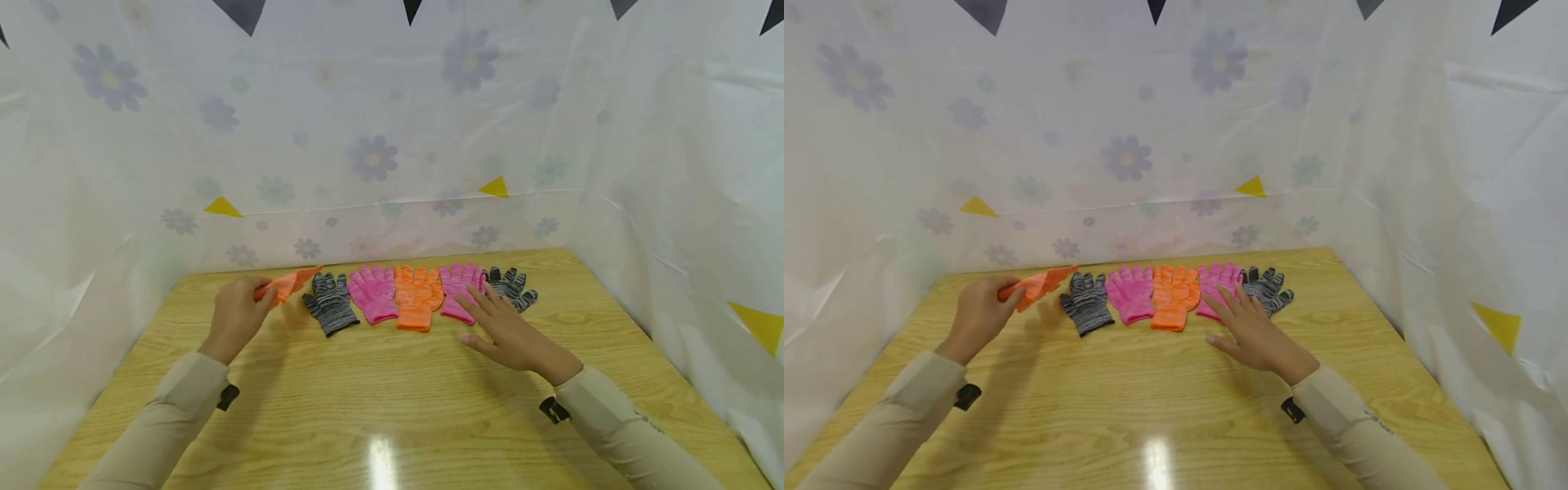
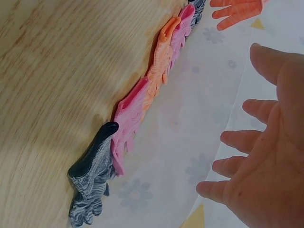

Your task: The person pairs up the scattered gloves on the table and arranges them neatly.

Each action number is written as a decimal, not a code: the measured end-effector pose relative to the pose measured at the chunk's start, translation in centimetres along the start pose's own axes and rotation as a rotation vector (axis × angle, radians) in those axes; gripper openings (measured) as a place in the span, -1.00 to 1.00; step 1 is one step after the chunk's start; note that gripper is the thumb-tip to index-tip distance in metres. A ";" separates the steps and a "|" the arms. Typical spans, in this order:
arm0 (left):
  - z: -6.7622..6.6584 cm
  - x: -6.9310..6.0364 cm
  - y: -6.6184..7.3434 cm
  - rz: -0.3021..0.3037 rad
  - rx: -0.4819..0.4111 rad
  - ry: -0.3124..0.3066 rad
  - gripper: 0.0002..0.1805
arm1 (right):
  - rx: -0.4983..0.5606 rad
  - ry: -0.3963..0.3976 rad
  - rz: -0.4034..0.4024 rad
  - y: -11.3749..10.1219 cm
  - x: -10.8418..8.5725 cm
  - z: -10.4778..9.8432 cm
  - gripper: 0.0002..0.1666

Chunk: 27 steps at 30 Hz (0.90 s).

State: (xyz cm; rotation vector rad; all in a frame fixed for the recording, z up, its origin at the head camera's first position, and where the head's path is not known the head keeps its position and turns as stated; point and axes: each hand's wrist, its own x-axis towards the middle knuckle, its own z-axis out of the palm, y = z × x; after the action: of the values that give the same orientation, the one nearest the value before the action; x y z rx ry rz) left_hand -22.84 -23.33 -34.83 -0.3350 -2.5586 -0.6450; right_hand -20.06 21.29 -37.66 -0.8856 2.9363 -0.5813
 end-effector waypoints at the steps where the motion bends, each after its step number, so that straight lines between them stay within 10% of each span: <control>1: -0.1 -0.2 0.2 0.001 -0.001 -0.006 -0.78 | -0.002 0.003 -0.003 0.0 0.0 0.0 -0.14; 27: 0.8 -5.8 4.2 0.198 0.056 -0.007 -0.82 | 0.026 0.004 -0.004 0.1 0.4 0.4 -0.12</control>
State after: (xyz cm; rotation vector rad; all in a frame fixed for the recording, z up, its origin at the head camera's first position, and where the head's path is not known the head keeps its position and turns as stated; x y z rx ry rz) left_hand -16.74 -20.02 -36.81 -0.5640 -2.5033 -0.4984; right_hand -20.41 21.03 -37.98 -0.8886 2.9237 -0.6209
